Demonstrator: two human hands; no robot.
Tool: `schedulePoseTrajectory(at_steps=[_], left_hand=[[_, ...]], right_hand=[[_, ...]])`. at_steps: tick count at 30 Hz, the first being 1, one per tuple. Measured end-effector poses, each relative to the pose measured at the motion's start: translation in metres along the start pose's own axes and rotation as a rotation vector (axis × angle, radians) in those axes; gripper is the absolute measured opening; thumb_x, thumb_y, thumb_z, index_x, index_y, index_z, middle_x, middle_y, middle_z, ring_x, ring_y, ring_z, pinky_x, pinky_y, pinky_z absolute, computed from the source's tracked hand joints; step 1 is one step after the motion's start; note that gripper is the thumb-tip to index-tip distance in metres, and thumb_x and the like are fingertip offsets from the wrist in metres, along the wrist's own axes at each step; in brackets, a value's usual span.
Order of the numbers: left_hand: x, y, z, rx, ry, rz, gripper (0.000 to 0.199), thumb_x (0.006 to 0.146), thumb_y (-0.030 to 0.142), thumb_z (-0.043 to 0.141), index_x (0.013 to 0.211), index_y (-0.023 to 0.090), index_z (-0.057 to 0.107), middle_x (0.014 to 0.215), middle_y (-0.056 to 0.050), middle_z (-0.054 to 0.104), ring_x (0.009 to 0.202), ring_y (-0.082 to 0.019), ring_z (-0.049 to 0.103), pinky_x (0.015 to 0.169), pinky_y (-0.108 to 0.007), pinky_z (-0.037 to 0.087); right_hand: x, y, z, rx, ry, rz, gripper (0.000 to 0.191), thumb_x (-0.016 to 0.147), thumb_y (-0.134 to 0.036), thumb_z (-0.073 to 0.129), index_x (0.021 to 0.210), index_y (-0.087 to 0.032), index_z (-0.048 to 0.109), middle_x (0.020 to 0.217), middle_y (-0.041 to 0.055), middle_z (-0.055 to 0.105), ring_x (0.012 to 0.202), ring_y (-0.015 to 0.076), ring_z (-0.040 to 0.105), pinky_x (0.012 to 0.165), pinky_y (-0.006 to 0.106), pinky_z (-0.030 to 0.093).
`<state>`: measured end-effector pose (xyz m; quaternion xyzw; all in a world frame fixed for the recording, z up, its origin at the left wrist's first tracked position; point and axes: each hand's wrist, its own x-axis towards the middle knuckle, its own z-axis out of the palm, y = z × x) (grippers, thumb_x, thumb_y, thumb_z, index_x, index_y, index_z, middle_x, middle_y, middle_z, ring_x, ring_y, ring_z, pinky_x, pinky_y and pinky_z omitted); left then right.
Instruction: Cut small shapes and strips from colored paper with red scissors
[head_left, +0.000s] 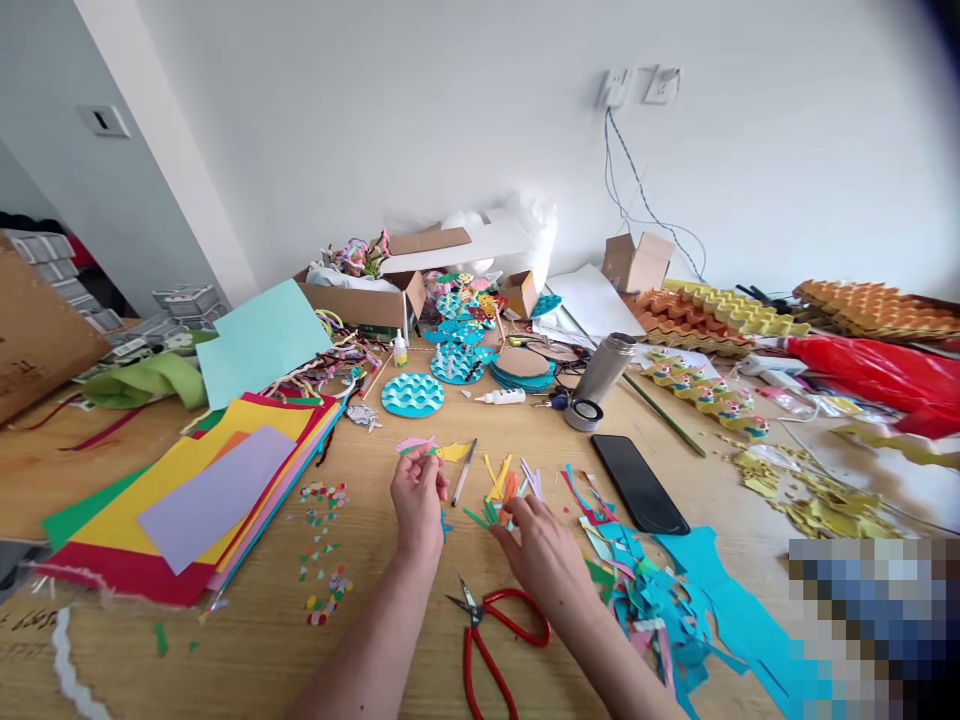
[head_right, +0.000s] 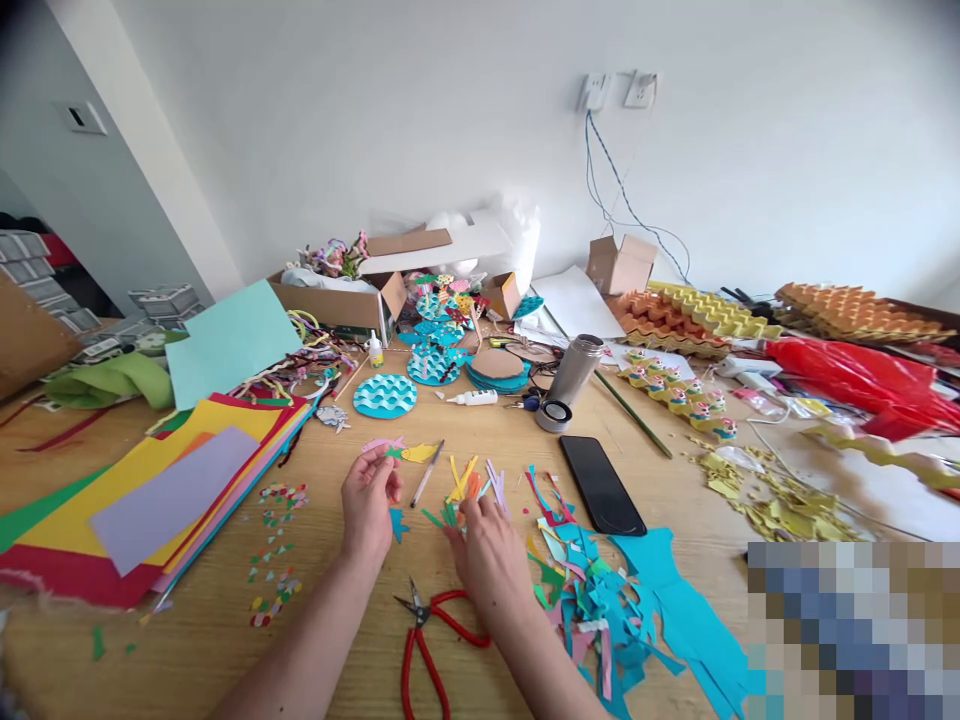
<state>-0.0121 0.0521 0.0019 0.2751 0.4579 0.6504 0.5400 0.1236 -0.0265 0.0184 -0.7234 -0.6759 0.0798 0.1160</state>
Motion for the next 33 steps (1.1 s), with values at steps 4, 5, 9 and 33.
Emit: schedulePoseTrajectory(at_steps=[4, 5, 9, 33], left_hand=[[0.000, 0.002, -0.001, -0.017, 0.006, 0.018, 0.032, 0.063, 0.032, 0.067, 0.089, 0.016, 0.056, 0.071, 0.003, 0.057, 0.042, -0.004, 0.044, 0.037, -0.017, 0.031], [0.001, 0.002, -0.001, -0.024, 0.009, 0.020, 0.031, 0.064, 0.032, 0.066, 0.089, 0.016, 0.056, 0.070, 0.003, 0.057, 0.042, -0.004, 0.044, 0.037, -0.018, 0.031], [0.002, 0.006, -0.002, -0.060, 0.029, 0.028, 0.030, 0.066, 0.032, 0.064, 0.090, 0.016, 0.053, 0.071, 0.003, 0.057, 0.042, -0.004, 0.043, 0.039, -0.019, 0.033], [-0.077, 0.063, -0.171, 0.741, -0.138, 0.444, 0.022, 0.086, 0.028, 0.052, 0.105, 0.018, 0.057, 0.085, -0.005, 0.066, 0.074, -0.016, 0.066, 0.067, -0.027, 0.054]], right_hand=[[0.001, -0.011, 0.017, -0.089, 0.086, -0.028, 0.030, 0.080, -0.026, 0.060, 0.107, -0.012, 0.058, 0.107, 0.0146, 0.059, 0.101, 0.0288, 0.054, 0.087, 0.036, 0.042], [0.003, -0.010, 0.020, -0.101, 0.100, -0.016, 0.030, 0.080, -0.025, 0.060, 0.107, -0.011, 0.058, 0.106, 0.0154, 0.059, 0.100, 0.0298, 0.054, 0.087, 0.038, 0.042], [0.006, -0.003, 0.022, -0.103, 0.120, 0.020, 0.028, 0.083, -0.022, 0.054, 0.107, -0.008, 0.058, 0.104, 0.0184, 0.059, 0.098, 0.0323, 0.054, 0.084, 0.041, 0.042], [0.072, -0.057, 0.020, -0.091, -0.130, 0.121, 0.033, 0.080, -0.023, 0.043, 0.081, -0.009, 0.072, 0.086, 0.0218, 0.072, 0.081, 0.0296, 0.068, 0.063, 0.031, 0.044]])
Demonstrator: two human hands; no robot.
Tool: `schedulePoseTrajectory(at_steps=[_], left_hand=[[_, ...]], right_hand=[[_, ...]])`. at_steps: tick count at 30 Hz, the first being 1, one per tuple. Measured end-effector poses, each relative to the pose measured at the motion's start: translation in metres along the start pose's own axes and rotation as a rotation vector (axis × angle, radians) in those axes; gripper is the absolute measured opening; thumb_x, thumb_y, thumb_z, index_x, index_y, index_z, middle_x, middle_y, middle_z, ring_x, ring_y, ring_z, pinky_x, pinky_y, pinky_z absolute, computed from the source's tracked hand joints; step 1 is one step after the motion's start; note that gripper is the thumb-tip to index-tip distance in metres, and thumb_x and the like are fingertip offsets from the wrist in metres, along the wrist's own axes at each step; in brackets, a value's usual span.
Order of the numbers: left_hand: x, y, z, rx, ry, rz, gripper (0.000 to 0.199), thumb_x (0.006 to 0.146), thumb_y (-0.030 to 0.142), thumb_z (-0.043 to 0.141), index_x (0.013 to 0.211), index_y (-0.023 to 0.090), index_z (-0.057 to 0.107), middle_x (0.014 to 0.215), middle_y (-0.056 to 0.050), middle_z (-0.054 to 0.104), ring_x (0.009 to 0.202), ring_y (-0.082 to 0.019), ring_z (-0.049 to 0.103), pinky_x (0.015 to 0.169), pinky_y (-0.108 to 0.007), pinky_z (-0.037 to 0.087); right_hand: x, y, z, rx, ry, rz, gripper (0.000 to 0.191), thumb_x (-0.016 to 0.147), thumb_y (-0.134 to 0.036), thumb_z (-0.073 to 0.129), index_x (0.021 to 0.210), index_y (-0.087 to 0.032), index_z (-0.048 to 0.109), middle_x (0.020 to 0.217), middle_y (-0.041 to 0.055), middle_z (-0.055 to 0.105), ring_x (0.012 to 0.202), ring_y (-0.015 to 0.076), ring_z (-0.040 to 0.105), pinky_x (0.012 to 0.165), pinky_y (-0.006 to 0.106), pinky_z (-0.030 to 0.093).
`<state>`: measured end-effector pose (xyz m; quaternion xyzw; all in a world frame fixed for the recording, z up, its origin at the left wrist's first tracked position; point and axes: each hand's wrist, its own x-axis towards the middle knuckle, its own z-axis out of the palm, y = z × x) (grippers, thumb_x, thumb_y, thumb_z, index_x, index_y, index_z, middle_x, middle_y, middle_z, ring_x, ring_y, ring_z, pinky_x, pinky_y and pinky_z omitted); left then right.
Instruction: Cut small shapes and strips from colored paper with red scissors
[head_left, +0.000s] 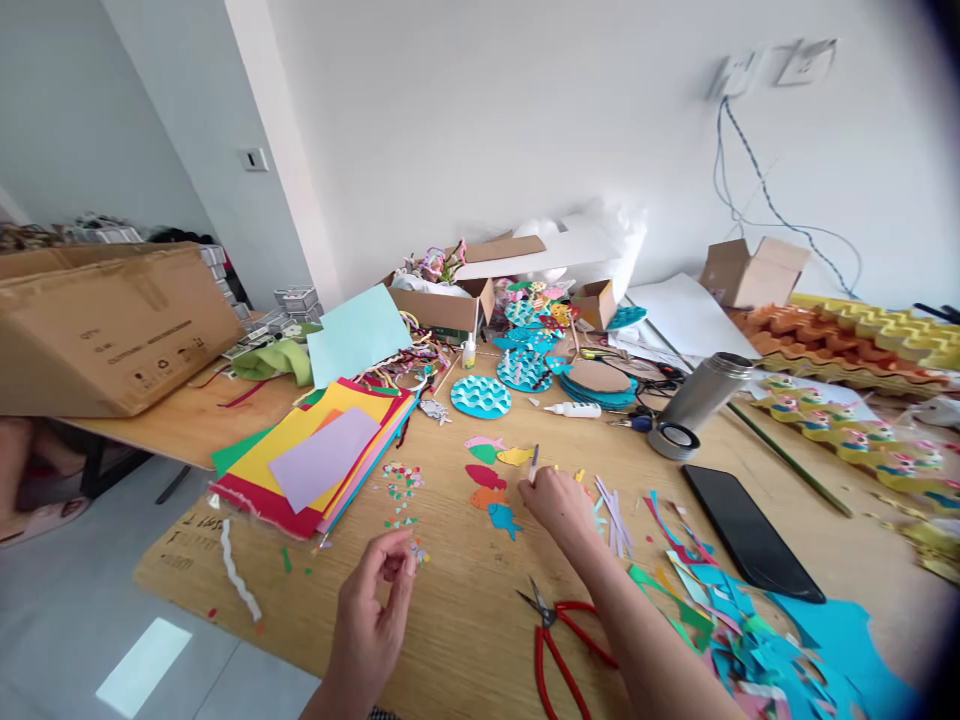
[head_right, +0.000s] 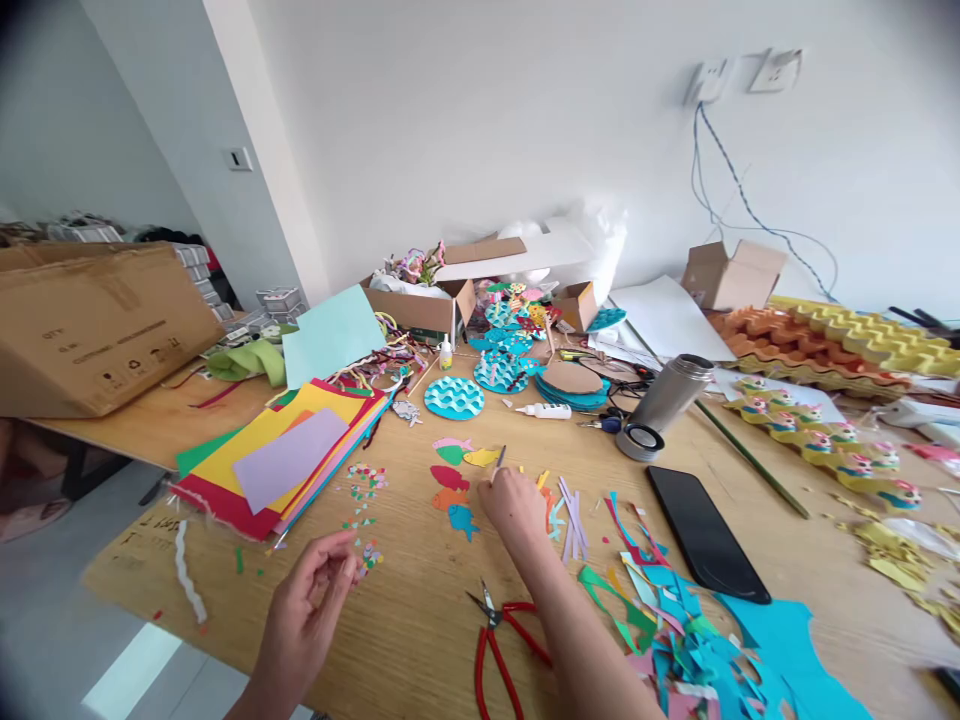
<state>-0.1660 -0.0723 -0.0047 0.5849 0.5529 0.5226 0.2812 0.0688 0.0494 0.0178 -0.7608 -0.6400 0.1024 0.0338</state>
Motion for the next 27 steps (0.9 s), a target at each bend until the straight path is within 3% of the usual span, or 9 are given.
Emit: schedulePoseTrajectory(at_steps=[4, 8, 16, 21, 27], left_hand=[[-0.009, -0.009, -0.010, 0.175, 0.015, 0.212, 0.021, 0.085, 0.018, 0.053, 0.105, 0.020, 0.057, 0.086, -0.004, 0.066, 0.073, -0.014, 0.065, 0.066, -0.023, 0.054], [-0.012, -0.012, -0.018, 0.259, -0.004, 0.327, 0.021, 0.085, 0.012, 0.051, 0.103, 0.021, 0.057, 0.088, -0.004, 0.065, 0.079, -0.014, 0.063, 0.070, -0.024, 0.053], [-0.020, -0.020, -0.034, 0.406, -0.022, 0.386, 0.021, 0.084, 0.013, 0.053, 0.103, 0.021, 0.057, 0.093, -0.006, 0.063, 0.089, -0.017, 0.060, 0.077, -0.028, 0.052], [-0.026, -0.026, -0.037, 0.463, -0.005, 0.385, 0.022, 0.084, 0.010, 0.052, 0.102, 0.021, 0.058, 0.095, -0.007, 0.062, 0.093, -0.018, 0.059, 0.080, -0.031, 0.052], [-0.029, -0.033, -0.046, 0.581, -0.057, 0.470, 0.033, 0.083, 0.006, 0.051, 0.113, 0.018, 0.056, 0.115, -0.010, 0.060, 0.118, -0.022, 0.049, 0.096, -0.037, 0.047]], right_hand=[[-0.011, 0.004, -0.012, 0.012, 0.041, -0.025, 0.036, 0.083, -0.031, 0.040, 0.070, -0.016, 0.070, 0.074, 0.0135, 0.072, 0.071, 0.0244, 0.067, 0.057, 0.027, 0.038], [-0.010, 0.022, -0.023, 0.002, 0.084, -0.035, 0.037, 0.086, -0.034, 0.036, 0.069, -0.020, 0.066, 0.072, 0.0081, 0.072, 0.068, 0.0196, 0.065, 0.053, 0.025, 0.034], [0.040, 0.065, -0.041, -0.202, 0.013, -0.177, 0.030, 0.088, -0.029, 0.040, 0.077, -0.017, 0.065, 0.081, 0.0117, 0.071, 0.073, 0.0218, 0.066, 0.054, 0.026, 0.031], [0.070, 0.069, -0.035, -0.328, -0.033, -0.262, 0.029, 0.091, -0.027, 0.039, 0.088, -0.014, 0.064, 0.094, 0.0153, 0.069, 0.082, 0.0262, 0.067, 0.058, 0.028, 0.037], [0.093, 0.074, -0.017, -0.400, -0.032, -0.283, 0.026, 0.093, -0.026, 0.041, 0.093, -0.011, 0.062, 0.095, 0.0148, 0.067, 0.086, 0.0272, 0.066, 0.061, 0.032, 0.043]])
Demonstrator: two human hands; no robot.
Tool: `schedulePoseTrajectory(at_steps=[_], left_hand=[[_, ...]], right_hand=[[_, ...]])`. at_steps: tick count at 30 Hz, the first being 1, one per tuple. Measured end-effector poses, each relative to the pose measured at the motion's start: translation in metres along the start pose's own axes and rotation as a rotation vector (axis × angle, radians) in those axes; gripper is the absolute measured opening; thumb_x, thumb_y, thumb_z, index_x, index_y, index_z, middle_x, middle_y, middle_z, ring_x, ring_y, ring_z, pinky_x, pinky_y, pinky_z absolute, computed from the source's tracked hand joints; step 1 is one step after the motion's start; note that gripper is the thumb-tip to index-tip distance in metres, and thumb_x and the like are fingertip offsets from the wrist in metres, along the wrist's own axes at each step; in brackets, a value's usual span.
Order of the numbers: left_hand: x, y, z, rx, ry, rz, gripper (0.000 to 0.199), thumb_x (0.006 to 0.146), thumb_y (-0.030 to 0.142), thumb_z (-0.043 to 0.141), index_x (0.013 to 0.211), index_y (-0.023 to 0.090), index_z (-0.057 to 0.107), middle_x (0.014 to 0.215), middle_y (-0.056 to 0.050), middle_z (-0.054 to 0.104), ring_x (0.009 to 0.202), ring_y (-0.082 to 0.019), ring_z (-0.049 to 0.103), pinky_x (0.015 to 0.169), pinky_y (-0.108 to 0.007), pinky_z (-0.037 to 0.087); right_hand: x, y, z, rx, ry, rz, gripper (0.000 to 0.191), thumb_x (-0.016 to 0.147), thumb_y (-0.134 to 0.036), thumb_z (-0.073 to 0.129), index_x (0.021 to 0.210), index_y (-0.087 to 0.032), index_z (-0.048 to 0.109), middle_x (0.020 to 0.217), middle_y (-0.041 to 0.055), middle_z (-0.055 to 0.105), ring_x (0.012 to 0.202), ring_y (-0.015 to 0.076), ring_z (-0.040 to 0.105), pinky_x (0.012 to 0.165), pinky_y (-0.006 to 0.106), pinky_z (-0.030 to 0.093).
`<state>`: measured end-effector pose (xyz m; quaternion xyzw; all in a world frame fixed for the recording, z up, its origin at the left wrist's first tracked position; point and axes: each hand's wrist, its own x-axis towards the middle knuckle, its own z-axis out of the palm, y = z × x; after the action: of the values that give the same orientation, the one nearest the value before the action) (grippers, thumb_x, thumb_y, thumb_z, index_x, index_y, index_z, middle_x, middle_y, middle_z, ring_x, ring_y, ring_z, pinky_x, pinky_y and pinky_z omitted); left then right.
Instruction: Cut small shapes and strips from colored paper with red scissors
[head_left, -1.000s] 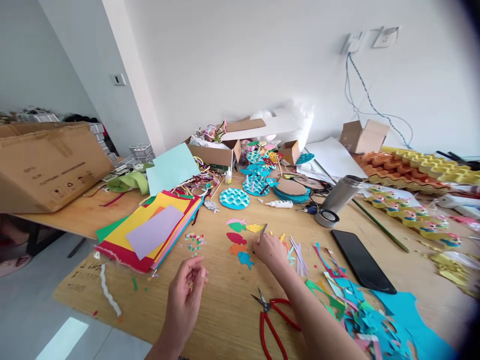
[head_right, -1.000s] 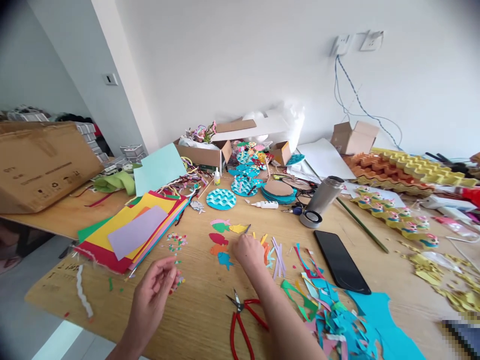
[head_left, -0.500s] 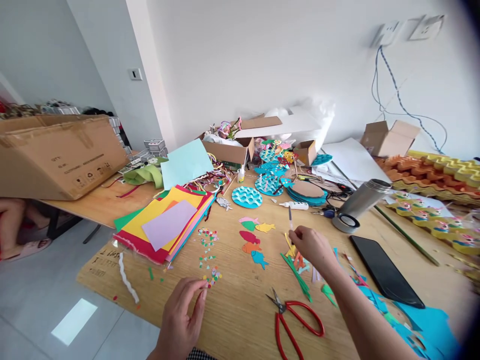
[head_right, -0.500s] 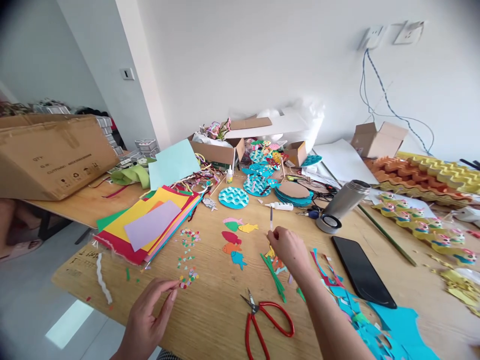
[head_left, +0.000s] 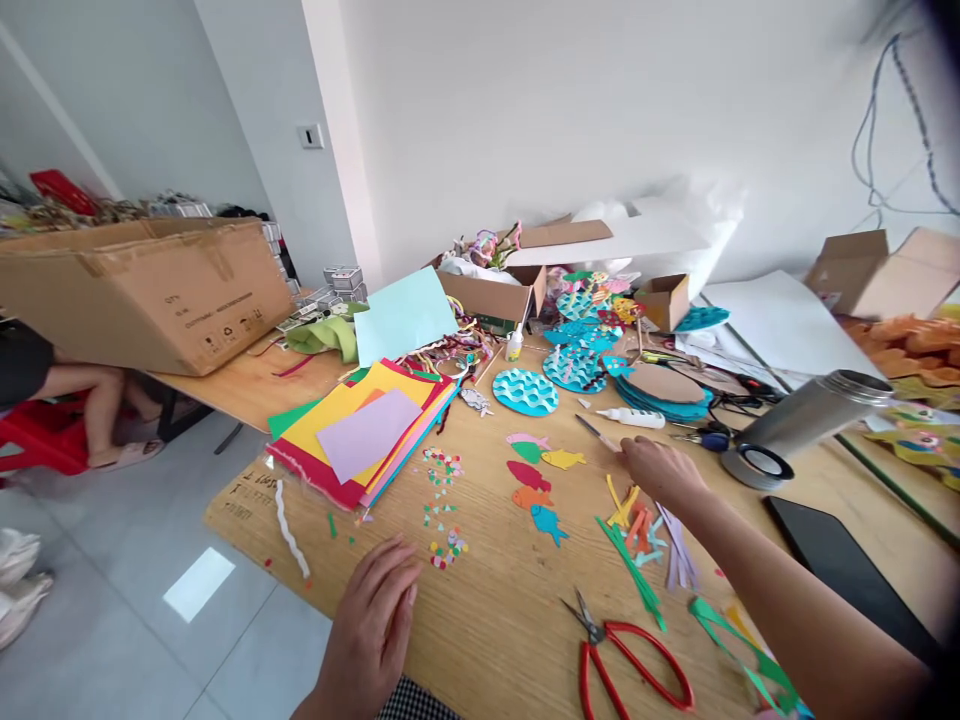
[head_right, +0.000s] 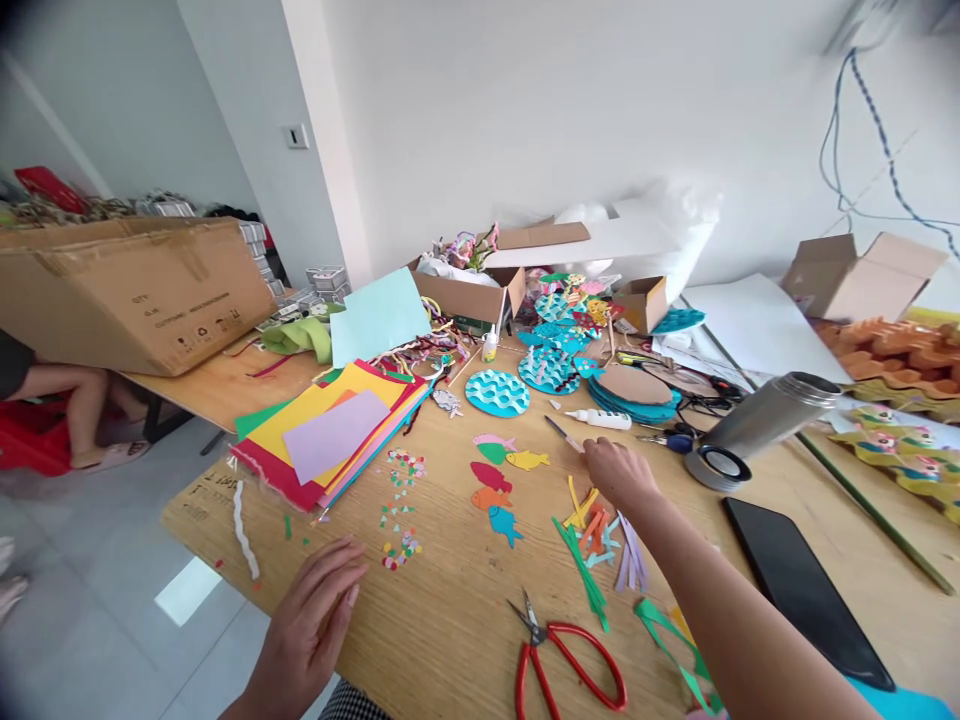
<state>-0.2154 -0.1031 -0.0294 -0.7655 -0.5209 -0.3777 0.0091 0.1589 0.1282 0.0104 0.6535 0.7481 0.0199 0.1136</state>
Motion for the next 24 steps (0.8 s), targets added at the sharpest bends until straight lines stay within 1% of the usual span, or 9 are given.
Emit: schedulePoseTrajectory(at_steps=[4, 7, 11, 13, 15, 18, 19, 21, 24], left_hand=[[0.002, -0.002, -0.005, 0.105, -0.102, 0.040, 0.039, 0.084, 0.009, 0.049, 0.122, 0.018, 0.053, 0.130, -0.009, 0.054, 0.130, -0.024, 0.038, 0.103, -0.041, 0.041], [0.007, 0.003, -0.006, 0.217, -0.257, 0.092, 0.049, 0.088, 0.018, 0.048, 0.136, 0.019, 0.040, 0.142, -0.006, 0.043, 0.137, -0.027, 0.025, 0.108, -0.047, 0.032], [0.021, 0.017, -0.001, 0.246, -0.485, 0.181, 0.062, 0.091, 0.038, 0.042, 0.146, 0.019, 0.019, 0.151, -0.004, 0.027, 0.141, -0.030, 0.013, 0.111, -0.053, 0.021], [0.029, 0.022, 0.004, 0.216, -0.562, 0.227, 0.063, 0.092, 0.044, 0.037, 0.146, 0.022, 0.013, 0.152, -0.003, 0.023, 0.141, -0.027, 0.012, 0.112, -0.053, 0.018], [0.037, 0.024, 0.009, 0.199, -0.611, 0.258, 0.064, 0.092, 0.046, 0.032, 0.147, 0.022, 0.009, 0.153, -0.002, 0.020, 0.141, -0.025, 0.012, 0.112, -0.053, 0.015], [0.044, 0.021, 0.016, 0.218, -0.631, 0.282, 0.065, 0.092, 0.048, 0.030, 0.147, 0.020, 0.006, 0.153, -0.004, 0.018, 0.141, -0.024, 0.011, 0.113, -0.053, 0.011], [0.045, 0.018, 0.018, 0.235, -0.623, 0.290, 0.065, 0.093, 0.047, 0.031, 0.147, 0.019, 0.006, 0.153, -0.005, 0.018, 0.141, -0.024, 0.012, 0.113, -0.053, 0.010], [0.045, 0.011, 0.021, 0.279, -0.593, 0.306, 0.064, 0.093, 0.043, 0.032, 0.147, 0.018, 0.007, 0.153, -0.006, 0.019, 0.141, -0.024, 0.014, 0.113, -0.052, 0.008], [0.043, 0.001, 0.024, 0.328, -0.515, 0.330, 0.062, 0.093, 0.040, 0.035, 0.146, 0.019, 0.012, 0.152, -0.006, 0.024, 0.140, -0.024, 0.020, 0.113, -0.050, 0.011]], right_hand=[[0.002, 0.001, 0.004, -0.017, 0.050, 0.006, 0.028, 0.093, -0.027, 0.040, 0.093, -0.011, 0.062, 0.094, 0.0163, 0.067, 0.088, 0.0284, 0.066, 0.063, 0.033, 0.044], [-0.007, -0.003, 0.000, -0.021, 0.120, 0.016, 0.031, 0.094, -0.033, 0.040, 0.093, -0.011, 0.062, 0.094, 0.0173, 0.066, 0.090, 0.0295, 0.064, 0.065, 0.034, 0.044], [-0.034, -0.016, -0.005, -0.009, 0.212, -0.009, 0.034, 0.093, -0.040, 0.041, 0.097, -0.013, 0.062, 0.095, 0.0142, 0.065, 0.095, 0.0289, 0.060, 0.075, 0.035, 0.044], [-0.054, -0.021, -0.003, 0.018, 0.244, -0.036, 0.034, 0.092, -0.042, 0.042, 0.099, -0.015, 0.061, 0.096, 0.0114, 0.065, 0.095, 0.0264, 0.059, 0.080, 0.034, 0.044], [-0.075, -0.022, 0.001, 0.113, 0.319, -0.056, 0.029, 0.090, -0.041, 0.046, 0.094, -0.017, 0.062, 0.092, 0.0092, 0.065, 0.089, 0.0250, 0.060, 0.077, 0.033, 0.044], [-0.108, -0.020, 0.012, 0.204, 0.393, -0.062, 0.027, 0.090, -0.041, 0.046, 0.090, -0.020, 0.062, 0.087, 0.0073, 0.065, 0.085, 0.0250, 0.060, 0.072, 0.034, 0.044], [-0.119, -0.018, 0.016, 0.224, 0.418, -0.066, 0.028, 0.091, -0.041, 0.043, 0.091, -0.020, 0.062, 0.086, 0.0073, 0.065, 0.083, 0.0247, 0.060, 0.073, 0.035, 0.044], [-0.142, -0.017, 0.023, 0.278, 0.465, -0.048, 0.031, 0.091, -0.043, 0.041, 0.091, -0.019, 0.061, 0.086, 0.0076, 0.065, 0.083, 0.0242, 0.061, 0.076, 0.036, 0.044], [-0.173, -0.021, 0.034, 0.360, 0.502, 0.033, 0.030, 0.091, -0.045, 0.041, 0.091, -0.021, 0.060, 0.089, 0.0065, 0.065, 0.084, 0.0228, 0.061, 0.072, 0.033, 0.046]])
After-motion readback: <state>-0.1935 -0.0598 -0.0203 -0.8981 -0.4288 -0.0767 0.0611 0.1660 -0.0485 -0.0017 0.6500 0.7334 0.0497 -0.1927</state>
